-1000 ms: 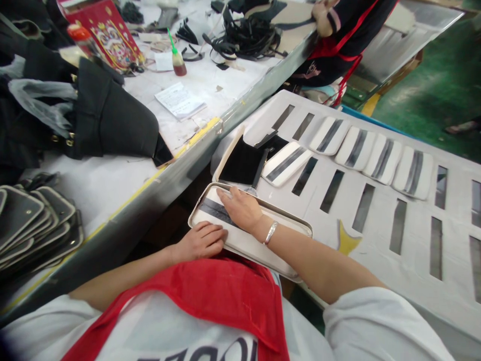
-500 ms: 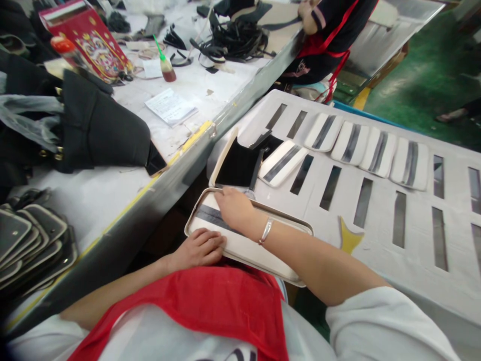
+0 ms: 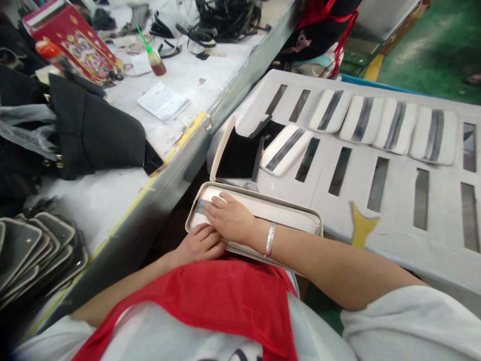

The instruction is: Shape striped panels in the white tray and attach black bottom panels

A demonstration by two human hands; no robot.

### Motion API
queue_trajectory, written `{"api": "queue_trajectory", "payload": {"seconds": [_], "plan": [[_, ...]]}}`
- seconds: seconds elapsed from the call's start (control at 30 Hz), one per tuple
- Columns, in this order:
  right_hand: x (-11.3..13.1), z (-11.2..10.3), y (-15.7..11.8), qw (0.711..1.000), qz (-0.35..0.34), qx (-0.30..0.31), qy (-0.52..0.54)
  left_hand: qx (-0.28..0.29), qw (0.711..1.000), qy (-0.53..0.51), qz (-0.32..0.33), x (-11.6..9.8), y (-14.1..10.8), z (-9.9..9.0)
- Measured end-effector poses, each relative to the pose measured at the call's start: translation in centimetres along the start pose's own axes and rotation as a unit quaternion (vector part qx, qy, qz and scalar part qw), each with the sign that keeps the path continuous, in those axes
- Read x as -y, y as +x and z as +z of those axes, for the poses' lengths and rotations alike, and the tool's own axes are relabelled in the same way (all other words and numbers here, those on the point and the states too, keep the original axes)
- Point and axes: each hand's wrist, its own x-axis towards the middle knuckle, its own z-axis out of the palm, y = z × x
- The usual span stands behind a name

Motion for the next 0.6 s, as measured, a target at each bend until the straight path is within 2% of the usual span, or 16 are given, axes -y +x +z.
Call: {"api": "queue_trajectory", "payload": {"seconds": [0.3,0.37,0.43,0.5,0.53,0.57,0.6], "plan": [[0.9,-0.3,-0.4,0.998,0.062,-0.008,0.007,-0.001,1.000,-0.016,0.027,0.6,-0.6,-0.2],[0.8,-0.1,-0.6,0.997,0.070,-0.016,0.014,-0.018,0.998,-0.048,0.033,0.7,-1.0,-1.0],[0.8,0.2,-0.8,0.997,0.070,-0.023,0.018,-0.068,0.994,-0.080,0.008,0.9,-1.2,-2.1],[0.8,0.4,-1.0,0.997,0.071,-0.025,0.020,-0.134,0.982,-0.093,-0.095,1.7,-1.4,-2.9],[0.8,0.6,-1.0,0.997,0.073,-0.025,0.021,-0.157,0.966,-0.100,-0.181,2.3,-1.3,-3.1],[0.9,0.7,-1.0,0.996,0.077,-0.026,0.023,-0.165,0.938,-0.122,-0.280,3.1,-1.3,-3.1],[1.0,0.8,-1.0,0.996,0.083,-0.028,0.024,-0.152,0.897,-0.165,-0.381,4.0,-1.2,-3.0]]}}
